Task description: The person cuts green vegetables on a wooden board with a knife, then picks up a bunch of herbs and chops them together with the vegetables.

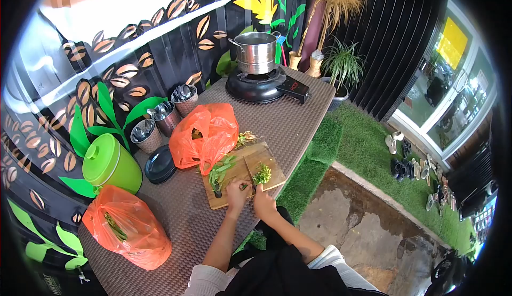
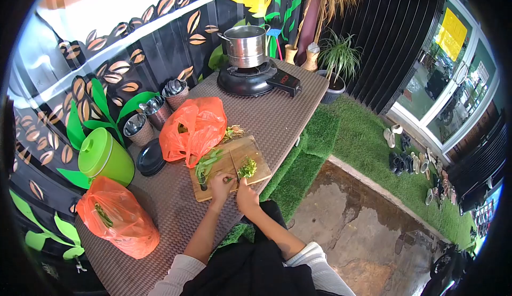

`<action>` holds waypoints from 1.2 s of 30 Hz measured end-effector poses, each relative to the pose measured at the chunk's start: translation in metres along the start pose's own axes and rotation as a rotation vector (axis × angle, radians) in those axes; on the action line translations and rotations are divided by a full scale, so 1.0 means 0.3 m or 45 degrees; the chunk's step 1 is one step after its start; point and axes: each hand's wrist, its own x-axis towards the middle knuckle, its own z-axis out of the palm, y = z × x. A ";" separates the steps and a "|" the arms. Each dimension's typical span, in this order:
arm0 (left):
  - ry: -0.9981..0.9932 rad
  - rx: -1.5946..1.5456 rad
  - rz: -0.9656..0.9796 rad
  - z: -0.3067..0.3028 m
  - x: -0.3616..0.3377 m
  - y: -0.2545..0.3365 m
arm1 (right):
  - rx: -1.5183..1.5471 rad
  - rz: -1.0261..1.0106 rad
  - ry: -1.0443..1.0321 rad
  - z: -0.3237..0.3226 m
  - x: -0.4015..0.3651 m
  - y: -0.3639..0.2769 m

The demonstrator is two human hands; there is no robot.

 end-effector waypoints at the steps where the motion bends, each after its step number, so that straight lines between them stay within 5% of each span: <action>1: -0.029 0.010 -0.001 -0.002 -0.007 -0.002 | 0.027 -0.018 0.011 0.015 0.022 0.009; 7: 0.112 0.168 0.384 0.002 -0.041 -0.004 | 0.016 -0.141 0.040 0.031 0.012 0.046; 14: 0.110 0.141 0.394 -0.005 -0.039 -0.019 | -0.022 -0.058 0.041 0.034 0.026 0.039; 19: -0.087 -0.049 -0.048 -0.012 0.003 -0.033 | -0.009 -0.023 0.200 0.056 0.035 0.042; 29: -0.101 -0.176 -0.144 -0.018 0.008 -0.024 | -0.108 -0.124 0.106 -0.005 -0.026 -0.001; 31: -0.023 -0.032 0.027 -0.017 0.000 -0.029 | -0.052 -0.031 0.033 0.026 -0.034 -0.008; 36: 0.006 -0.084 0.002 -0.001 -0.021 -0.030 | 0.012 -0.136 0.045 0.017 0.046 0.012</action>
